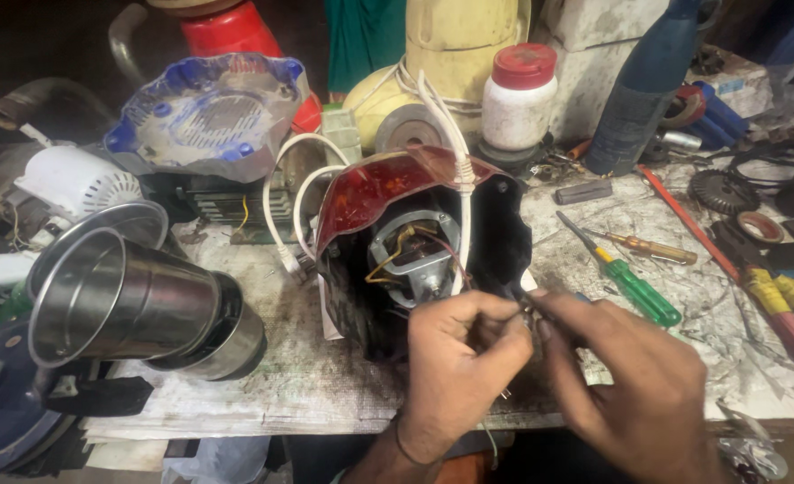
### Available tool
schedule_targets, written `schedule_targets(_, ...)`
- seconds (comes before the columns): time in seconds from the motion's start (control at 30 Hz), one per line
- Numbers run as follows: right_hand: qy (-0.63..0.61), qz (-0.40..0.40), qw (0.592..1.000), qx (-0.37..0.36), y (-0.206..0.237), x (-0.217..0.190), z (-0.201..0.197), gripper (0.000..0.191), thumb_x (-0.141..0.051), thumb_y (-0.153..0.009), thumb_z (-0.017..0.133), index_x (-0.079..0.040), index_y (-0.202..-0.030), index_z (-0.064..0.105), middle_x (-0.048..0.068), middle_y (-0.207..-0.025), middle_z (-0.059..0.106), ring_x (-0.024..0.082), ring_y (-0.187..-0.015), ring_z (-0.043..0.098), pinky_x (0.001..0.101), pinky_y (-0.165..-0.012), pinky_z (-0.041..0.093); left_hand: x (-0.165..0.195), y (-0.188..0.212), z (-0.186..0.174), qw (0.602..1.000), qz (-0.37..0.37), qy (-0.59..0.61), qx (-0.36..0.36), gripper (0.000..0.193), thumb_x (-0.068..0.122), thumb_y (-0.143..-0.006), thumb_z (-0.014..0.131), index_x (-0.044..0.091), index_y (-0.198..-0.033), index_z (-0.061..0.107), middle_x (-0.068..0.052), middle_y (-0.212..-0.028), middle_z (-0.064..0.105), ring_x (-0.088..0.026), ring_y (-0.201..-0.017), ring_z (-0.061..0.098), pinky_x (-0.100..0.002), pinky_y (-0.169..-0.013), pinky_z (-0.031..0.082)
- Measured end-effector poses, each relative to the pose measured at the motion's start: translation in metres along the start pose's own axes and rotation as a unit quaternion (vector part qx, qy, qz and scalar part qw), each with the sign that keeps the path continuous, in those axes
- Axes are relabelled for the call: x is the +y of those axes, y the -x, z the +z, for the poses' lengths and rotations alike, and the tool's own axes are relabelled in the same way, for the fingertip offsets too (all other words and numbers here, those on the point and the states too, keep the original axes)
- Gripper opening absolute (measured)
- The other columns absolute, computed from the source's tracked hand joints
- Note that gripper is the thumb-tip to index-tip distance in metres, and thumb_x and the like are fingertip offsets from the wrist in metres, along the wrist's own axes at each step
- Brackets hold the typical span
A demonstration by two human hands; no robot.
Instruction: The person sits at a cluttered workbench repairing a small motor assembly in a red housing. They hold the motor's wires and twist the exposed wire ends together by hand, working on the connections one after another while the motor stays on the bench.
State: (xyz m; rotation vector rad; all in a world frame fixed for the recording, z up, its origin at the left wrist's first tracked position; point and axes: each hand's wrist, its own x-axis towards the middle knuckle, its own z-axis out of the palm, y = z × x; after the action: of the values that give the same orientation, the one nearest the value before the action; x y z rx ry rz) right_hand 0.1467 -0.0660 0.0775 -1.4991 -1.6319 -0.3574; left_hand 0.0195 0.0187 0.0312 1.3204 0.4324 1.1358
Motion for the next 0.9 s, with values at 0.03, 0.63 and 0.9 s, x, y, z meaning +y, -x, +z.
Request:
schedule_targets(0.03, -0.001, 0.002, 1.000, -0.001, 0.0002, 0.0002, 0.0000, 0.037, 0.001, -0.079, 0.077, -0.005, -0.115, 0.071, 0.012, -0.086, 0.073, 0.023, -0.072, 0.071, 0.0347, -0.063, 0.053, -0.0002, 0.0001, 0.0000, 1.000, 0.000, -0.004, 0.004, 0.005, -0.004, -0.089, 0.073, -0.005, -0.094, 0.073, 0.002, -0.078, 0.070, 0.000, -0.068, 0.060, -0.017, -0.060, 0.048)
schedule_targets(0.63, -0.012, 0.020, 1.000, -0.004, -0.0009, -0.0030, -0.0014, 0.035, 0.001, -0.080, 0.077, -0.004, -0.115, 0.071, 0.012, -0.093, 0.075, 0.022, -0.079, 0.075, 0.0323, -0.069, 0.057, 0.0034, -0.0004, 0.0016, 1.000, -0.002, -0.012, 0.002, 0.006, -0.002, -0.089, 0.074, -0.004, -0.093, 0.072, 0.003, -0.079, 0.071, 0.001, -0.070, 0.061, -0.017, -0.061, 0.049)
schedule_targets(0.9, -0.020, 0.016, 1.000, -0.012, -0.0026, -0.0033, -0.0021, 0.035, 0.001, -0.081, 0.077, -0.003, -0.115, 0.071, 0.013, -0.097, 0.076, 0.021, -0.082, 0.076, 0.0298, -0.068, 0.057, 0.0061, -0.0002, 0.0007, 0.999, -0.007, -0.048, -0.010, 0.007, 0.001, -0.089, 0.076, -0.002, -0.094, 0.072, 0.003, -0.080, 0.072, 0.001, -0.071, 0.062, -0.016, -0.061, 0.050)
